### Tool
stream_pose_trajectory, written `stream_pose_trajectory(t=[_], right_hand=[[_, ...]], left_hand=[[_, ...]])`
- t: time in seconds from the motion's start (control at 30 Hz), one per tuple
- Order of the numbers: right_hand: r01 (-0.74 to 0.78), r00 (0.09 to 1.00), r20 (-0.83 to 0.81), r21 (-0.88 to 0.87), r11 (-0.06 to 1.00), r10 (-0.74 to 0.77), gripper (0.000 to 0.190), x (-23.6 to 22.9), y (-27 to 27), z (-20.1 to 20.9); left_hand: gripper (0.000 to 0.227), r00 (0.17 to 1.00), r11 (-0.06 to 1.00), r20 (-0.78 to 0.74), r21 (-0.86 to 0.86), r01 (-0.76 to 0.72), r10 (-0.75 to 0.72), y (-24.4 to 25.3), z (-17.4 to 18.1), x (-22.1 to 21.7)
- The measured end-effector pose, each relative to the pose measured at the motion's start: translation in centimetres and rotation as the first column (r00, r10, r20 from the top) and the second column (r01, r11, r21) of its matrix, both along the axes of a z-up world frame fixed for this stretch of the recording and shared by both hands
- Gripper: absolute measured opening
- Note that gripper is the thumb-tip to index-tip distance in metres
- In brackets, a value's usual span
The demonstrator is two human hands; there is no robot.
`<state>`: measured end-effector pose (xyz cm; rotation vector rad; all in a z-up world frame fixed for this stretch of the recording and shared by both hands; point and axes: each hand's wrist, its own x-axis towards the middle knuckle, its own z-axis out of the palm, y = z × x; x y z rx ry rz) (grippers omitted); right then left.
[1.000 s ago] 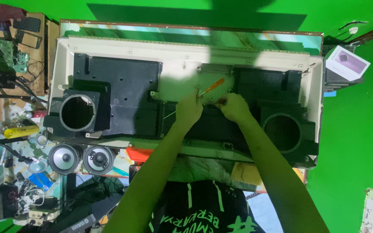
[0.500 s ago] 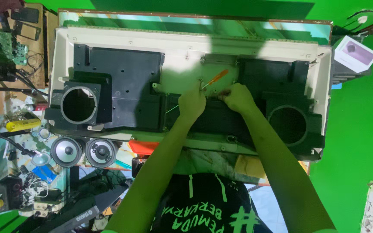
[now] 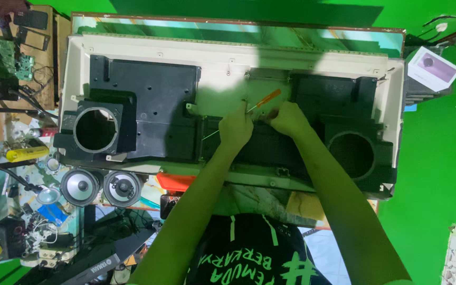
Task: The person unscrews and removes internal components from the casing of an instrument using a screwdriver, handling small screws and electronic parts.
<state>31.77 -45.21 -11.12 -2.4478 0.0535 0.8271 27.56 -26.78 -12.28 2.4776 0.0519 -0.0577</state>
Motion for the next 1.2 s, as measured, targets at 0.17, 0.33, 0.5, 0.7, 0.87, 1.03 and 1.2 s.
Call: stream_pose_trajectory(t=[0.17, 0.33, 0.5, 0.7, 0.87, 1.03, 1.2], right_hand=[[-0.037, 0.996, 0.078, 0.015, 0.999, 0.036, 0.030, -0.3, -0.4, -1.9], [-0.021, 0.998, -0.053, 0.055, 0.998, 0.024, 0.034, 0.9, -0.9, -3.4], [-0.117, 0.992, -0.056, 0.001, 0.993, 0.117, 0.033, 1.5, -1.4, -5.3], [-0.133, 0.990, -0.038, 0.002, 0.991, 0.133, 0.028, 1.0, -1.5, -6.2], [-0.104, 0.994, 0.025, 0.046, 0.994, 0.103, 0.028, 1.0, -1.7, -4.8], [-0.083, 0.996, 0.012, 0.025, 0.996, 0.083, 0.029, 0.6, -1.1, -3.5], [-0.023, 1.000, 0.019, 0.055, 0.998, 0.022, 0.034, 0.3, -0.9, -1.2]], left_hand=[[0.022, 0.999, 1.000, -0.047, -0.019, 0.001, -0.002, -0.1, 0.3, 0.2], [0.024, 0.999, 0.999, 0.046, -0.050, 0.016, -0.014, 0.0, -0.2, -0.1], [0.021, 0.997, 0.999, 0.068, -0.036, 0.029, -0.026, 0.2, -0.8, -0.3], [0.016, 0.996, 0.999, 0.072, -0.008, 0.053, -0.052, -0.1, -0.6, -0.6], [0.020, 0.993, 0.995, 0.113, -0.081, 0.054, -0.044, 0.1, -0.1, -0.4], [0.016, 0.998, 0.997, -0.005, -0.019, 0.069, -0.069, 0.1, -0.3, -0.2], [0.016, 0.986, 0.995, 0.156, -0.062, 0.073, -0.062, 0.1, -0.4, -0.5]])
